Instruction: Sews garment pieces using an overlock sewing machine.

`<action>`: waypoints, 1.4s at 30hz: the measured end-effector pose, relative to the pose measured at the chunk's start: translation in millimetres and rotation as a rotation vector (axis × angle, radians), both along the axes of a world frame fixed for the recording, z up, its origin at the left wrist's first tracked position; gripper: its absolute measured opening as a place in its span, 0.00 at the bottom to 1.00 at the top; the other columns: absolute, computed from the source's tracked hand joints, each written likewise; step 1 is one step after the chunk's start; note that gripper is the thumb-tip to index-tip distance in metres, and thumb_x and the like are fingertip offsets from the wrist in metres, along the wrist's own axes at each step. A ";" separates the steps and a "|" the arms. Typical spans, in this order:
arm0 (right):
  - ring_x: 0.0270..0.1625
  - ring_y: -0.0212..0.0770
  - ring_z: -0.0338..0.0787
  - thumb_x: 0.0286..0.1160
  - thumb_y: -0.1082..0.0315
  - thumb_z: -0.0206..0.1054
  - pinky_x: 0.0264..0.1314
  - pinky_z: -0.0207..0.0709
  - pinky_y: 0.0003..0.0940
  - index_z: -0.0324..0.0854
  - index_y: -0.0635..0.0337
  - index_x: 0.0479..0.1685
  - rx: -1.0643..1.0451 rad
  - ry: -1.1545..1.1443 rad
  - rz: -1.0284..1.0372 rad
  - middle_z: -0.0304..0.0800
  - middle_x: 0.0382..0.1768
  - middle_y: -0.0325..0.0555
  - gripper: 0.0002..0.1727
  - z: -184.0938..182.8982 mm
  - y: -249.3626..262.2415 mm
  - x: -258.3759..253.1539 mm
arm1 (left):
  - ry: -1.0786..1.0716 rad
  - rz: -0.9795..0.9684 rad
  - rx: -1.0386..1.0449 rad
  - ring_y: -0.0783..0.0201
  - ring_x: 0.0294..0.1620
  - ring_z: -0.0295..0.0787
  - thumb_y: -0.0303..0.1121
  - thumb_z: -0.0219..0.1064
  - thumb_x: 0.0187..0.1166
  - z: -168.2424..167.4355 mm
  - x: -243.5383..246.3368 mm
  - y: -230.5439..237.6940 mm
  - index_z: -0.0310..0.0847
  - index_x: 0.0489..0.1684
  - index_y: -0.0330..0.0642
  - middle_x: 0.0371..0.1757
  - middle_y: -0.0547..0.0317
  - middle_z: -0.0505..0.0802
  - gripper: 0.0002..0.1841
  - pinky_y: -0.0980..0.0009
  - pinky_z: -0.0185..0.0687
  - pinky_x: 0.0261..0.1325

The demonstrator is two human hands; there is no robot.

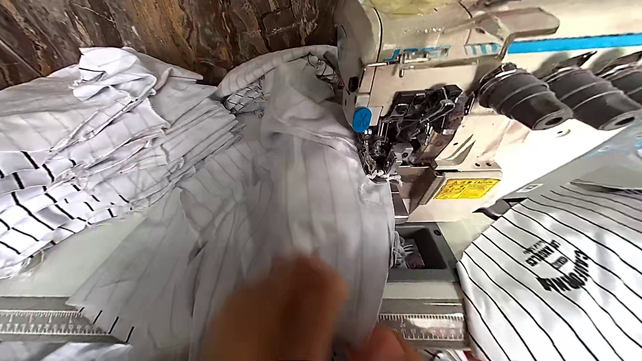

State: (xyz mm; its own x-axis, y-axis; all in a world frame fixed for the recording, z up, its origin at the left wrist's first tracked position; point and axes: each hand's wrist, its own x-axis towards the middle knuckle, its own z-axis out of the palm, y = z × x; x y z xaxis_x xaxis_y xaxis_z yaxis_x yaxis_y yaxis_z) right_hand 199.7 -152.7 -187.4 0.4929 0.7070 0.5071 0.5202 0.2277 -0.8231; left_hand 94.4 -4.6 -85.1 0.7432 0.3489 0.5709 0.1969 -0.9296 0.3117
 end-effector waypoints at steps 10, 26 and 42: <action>0.64 0.27 0.89 0.84 0.60 0.68 0.68 0.85 0.30 0.80 0.61 0.65 -0.010 0.271 0.086 0.92 0.62 0.40 0.18 -7.2 -27.5 -3.5 | -0.313 -0.144 -0.718 0.82 0.48 0.88 0.26 0.66 0.81 -86.8 -15.5 -40.1 0.83 0.43 0.31 0.44 0.57 0.93 0.06 0.84 0.84 0.55; 0.41 0.12 0.85 0.80 0.81 0.57 0.44 0.80 0.14 0.75 0.74 0.64 -0.141 0.568 0.211 0.91 0.43 0.28 0.16 8.4 -36.8 -15.8 | -0.321 -0.149 -0.289 0.77 0.63 0.80 0.34 0.61 0.86 -107.5 -28.1 -64.4 0.79 0.46 0.47 0.53 0.64 0.85 0.04 0.83 0.71 0.72; 0.46 0.15 0.91 0.76 0.80 0.66 0.52 0.86 0.19 0.88 0.64 0.52 -0.081 0.630 0.163 0.96 0.46 0.25 0.10 -0.3 -43.9 -28.7 | -0.426 -0.170 -0.061 0.74 0.51 0.77 0.30 0.50 0.90 -112.6 -11.2 -51.7 0.72 0.41 0.48 0.46 0.62 0.78 0.07 0.86 0.69 0.64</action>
